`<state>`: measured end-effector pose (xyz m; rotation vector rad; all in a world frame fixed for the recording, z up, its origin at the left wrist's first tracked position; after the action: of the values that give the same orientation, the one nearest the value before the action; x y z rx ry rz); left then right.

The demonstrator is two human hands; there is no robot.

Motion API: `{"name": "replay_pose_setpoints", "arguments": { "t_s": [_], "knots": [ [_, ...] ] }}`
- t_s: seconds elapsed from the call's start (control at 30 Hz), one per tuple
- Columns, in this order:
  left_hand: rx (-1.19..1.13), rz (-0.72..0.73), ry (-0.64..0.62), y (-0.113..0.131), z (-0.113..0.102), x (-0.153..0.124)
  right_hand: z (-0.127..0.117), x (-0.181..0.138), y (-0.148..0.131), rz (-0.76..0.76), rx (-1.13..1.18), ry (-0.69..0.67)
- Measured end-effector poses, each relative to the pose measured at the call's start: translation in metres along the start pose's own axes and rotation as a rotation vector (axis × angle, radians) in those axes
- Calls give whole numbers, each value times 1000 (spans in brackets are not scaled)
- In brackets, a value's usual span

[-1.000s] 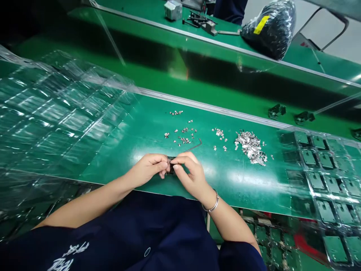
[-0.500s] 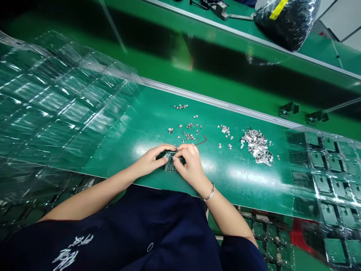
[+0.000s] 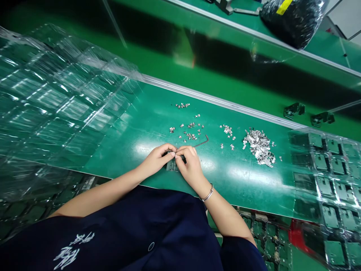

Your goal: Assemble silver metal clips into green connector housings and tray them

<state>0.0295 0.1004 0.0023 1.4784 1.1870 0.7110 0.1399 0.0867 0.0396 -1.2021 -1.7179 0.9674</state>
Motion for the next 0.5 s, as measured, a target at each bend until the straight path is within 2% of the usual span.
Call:
{"name": "replay_pose_setpoints", "arguments": {
  "t_s": [0.13,0.3,0.37,0.43,0.5],
  "knots": [
    [-65,-18,22,-4,7,2,7,-2,25,182,271,-16],
    [-130,37,-13,0,8,3,9,5,31,180,283,-91],
    [-165,66,30,1,-3,0,4,2,30,157,291,-109],
    [-184,110,151,3,-24,-6,-6,-6,24,88,263,-75],
    [-183,147,275,6,-45,-13,-9,-20,10,-17,118,-74]
  ]
}}
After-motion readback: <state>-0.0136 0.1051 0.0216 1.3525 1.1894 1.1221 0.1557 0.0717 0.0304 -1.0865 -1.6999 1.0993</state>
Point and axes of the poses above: each hand's wrist, its own x-axis towards the middle knuckle, its own z-axis out of the palm, y = z × x, the point moved 10 cm from there along x, towards the middle knuckle, and after that the axes turned 3 degrees about x, right-handed, at the moved point
